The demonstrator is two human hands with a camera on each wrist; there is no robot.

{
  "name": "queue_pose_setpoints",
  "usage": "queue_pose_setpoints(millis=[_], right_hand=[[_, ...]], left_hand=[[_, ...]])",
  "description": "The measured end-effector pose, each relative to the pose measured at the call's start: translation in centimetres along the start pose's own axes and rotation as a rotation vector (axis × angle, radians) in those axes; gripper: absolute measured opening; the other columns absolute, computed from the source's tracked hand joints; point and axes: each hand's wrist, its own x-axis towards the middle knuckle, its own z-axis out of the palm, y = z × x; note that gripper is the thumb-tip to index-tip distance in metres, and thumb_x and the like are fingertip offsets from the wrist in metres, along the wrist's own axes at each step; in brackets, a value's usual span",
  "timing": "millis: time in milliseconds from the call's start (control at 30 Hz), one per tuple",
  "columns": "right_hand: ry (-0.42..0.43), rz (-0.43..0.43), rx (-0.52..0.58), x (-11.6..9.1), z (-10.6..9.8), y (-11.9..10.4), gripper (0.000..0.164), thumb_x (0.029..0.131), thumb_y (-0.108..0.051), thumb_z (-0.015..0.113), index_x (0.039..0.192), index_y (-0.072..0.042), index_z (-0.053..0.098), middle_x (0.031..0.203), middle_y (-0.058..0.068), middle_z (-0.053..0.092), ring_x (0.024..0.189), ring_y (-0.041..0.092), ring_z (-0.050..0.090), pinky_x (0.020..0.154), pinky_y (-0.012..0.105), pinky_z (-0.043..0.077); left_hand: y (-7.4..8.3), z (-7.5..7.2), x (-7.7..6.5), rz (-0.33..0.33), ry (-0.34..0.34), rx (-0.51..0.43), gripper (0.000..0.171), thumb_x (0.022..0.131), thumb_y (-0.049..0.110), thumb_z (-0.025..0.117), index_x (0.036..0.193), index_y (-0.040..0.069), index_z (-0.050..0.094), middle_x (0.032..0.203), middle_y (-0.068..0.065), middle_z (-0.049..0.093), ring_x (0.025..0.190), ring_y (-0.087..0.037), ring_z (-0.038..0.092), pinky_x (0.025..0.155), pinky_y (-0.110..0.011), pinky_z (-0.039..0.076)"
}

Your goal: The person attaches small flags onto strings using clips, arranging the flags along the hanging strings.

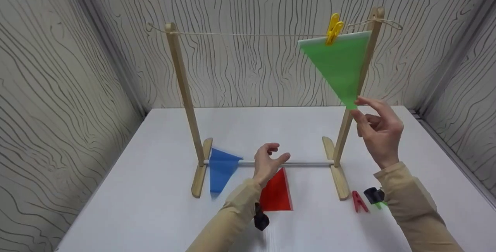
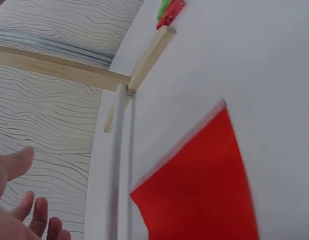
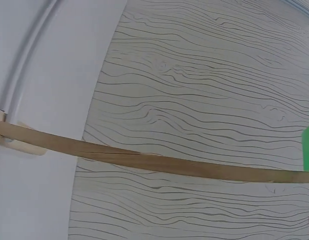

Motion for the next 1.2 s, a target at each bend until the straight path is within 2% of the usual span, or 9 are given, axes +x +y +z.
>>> queue_pose_setpoints(millis=[167, 367, 467, 567, 767, 900, 1067, 1200], right_hand=[[-0.020, 0.048, -0.023, -2.1, -0.9, 1.1, 0.032, 0.085, 0.020, 0.065, 0.117, 0.017, 0.062, 0.109, -0.011, 0.067, 0.049, -0.002, 0.052, 0.045, 0.009, 0.040], [-0.038, 0.126, -0.092, -4.6, -2.0, 2.1, 0.031, 0.087, 0.018, 0.064, 0.118, 0.014, 0.063, 0.107, -0.015, 0.066, 0.051, -0.003, 0.053, 0.047, 0.009, 0.041], [-0.037, 0.175, -0.107, -5.8, -2.6, 2.7, 0.031, 0.088, 0.018, 0.064, 0.119, 0.013, 0.063, 0.104, -0.014, 0.066, 0.052, -0.004, 0.054, 0.048, 0.008, 0.042], [-0.023, 0.233, -0.125, -6.7, -3.1, 3.2, 0.031, 0.088, 0.017, 0.064, 0.119, 0.012, 0.064, 0.101, -0.012, 0.065, 0.051, -0.002, 0.054, 0.047, 0.009, 0.041], [-0.008, 0.398, -0.224, -7.9, -4.2, 3.3, 0.029, 0.091, 0.009, 0.066, 0.120, 0.006, 0.067, 0.097, -0.015, 0.064, 0.047, 0.003, 0.051, 0.047, 0.012, 0.042], [-0.019, 0.510, -0.281, -8.9, -5.3, 3.7, 0.029, 0.093, 0.001, 0.068, 0.122, 0.001, 0.067, 0.096, -0.016, 0.062, 0.046, 0.006, 0.049, 0.048, 0.014, 0.043], [-0.093, 0.622, -0.373, -10.4, -6.9, 4.1, 0.032, 0.096, -0.013, 0.069, 0.126, -0.003, 0.065, 0.095, -0.022, 0.058, 0.049, 0.009, 0.051, 0.049, 0.017, 0.044], [-0.191, 0.722, -0.440, -11.4, -8.3, 4.5, 0.037, 0.098, -0.026, 0.068, 0.128, -0.005, 0.063, 0.092, -0.024, 0.054, 0.053, 0.014, 0.055, 0.050, 0.020, 0.045]], left_hand=[[-1.7, 0.4, -0.8, -0.032, -0.015, 0.065, 0.041, 0.086, 0.020, 0.079, 0.120, 0.003, 0.064, 0.120, -0.017, 0.065, 0.107, -0.025, 0.056, 0.090, -0.033, 0.052], [-2.7, 0.7, -1.5, -0.088, -0.037, 0.149, 0.045, 0.086, 0.023, 0.079, 0.124, 0.005, 0.062, 0.124, -0.013, 0.064, 0.110, -0.022, 0.057, 0.102, -0.043, 0.052], [-3.0, 0.8, -1.7, -0.120, -0.052, 0.208, 0.047, 0.085, 0.022, 0.080, 0.124, 0.008, 0.061, 0.124, -0.011, 0.063, 0.109, -0.020, 0.055, 0.102, -0.044, 0.053], [-3.3, 0.8, -1.8, -0.110, -0.059, 0.277, 0.047, 0.082, 0.021, 0.082, 0.122, 0.009, 0.060, 0.121, -0.010, 0.063, 0.106, -0.018, 0.054, 0.098, -0.042, 0.054], [-3.6, 0.8, -1.6, -0.029, -0.043, 0.405, 0.044, 0.080, 0.018, 0.084, 0.117, 0.005, 0.063, 0.112, -0.011, 0.064, 0.103, -0.019, 0.055, 0.094, -0.041, 0.054], [-3.7, 0.8, -1.6, -0.028, -0.048, 0.470, 0.043, 0.079, 0.018, 0.085, 0.114, 0.005, 0.064, 0.107, -0.010, 0.064, 0.100, -0.020, 0.055, 0.093, -0.041, 0.055], [-3.8, 0.8, -1.7, -0.025, -0.058, 0.521, 0.042, 0.078, 0.019, 0.087, 0.110, 0.004, 0.065, 0.103, -0.009, 0.064, 0.098, -0.020, 0.055, 0.090, -0.041, 0.054], [-4.0, 0.8, -1.7, -0.018, -0.058, 0.543, 0.042, 0.077, 0.019, 0.088, 0.108, 0.004, 0.065, 0.102, -0.009, 0.065, 0.096, -0.020, 0.055, 0.088, -0.040, 0.054]])
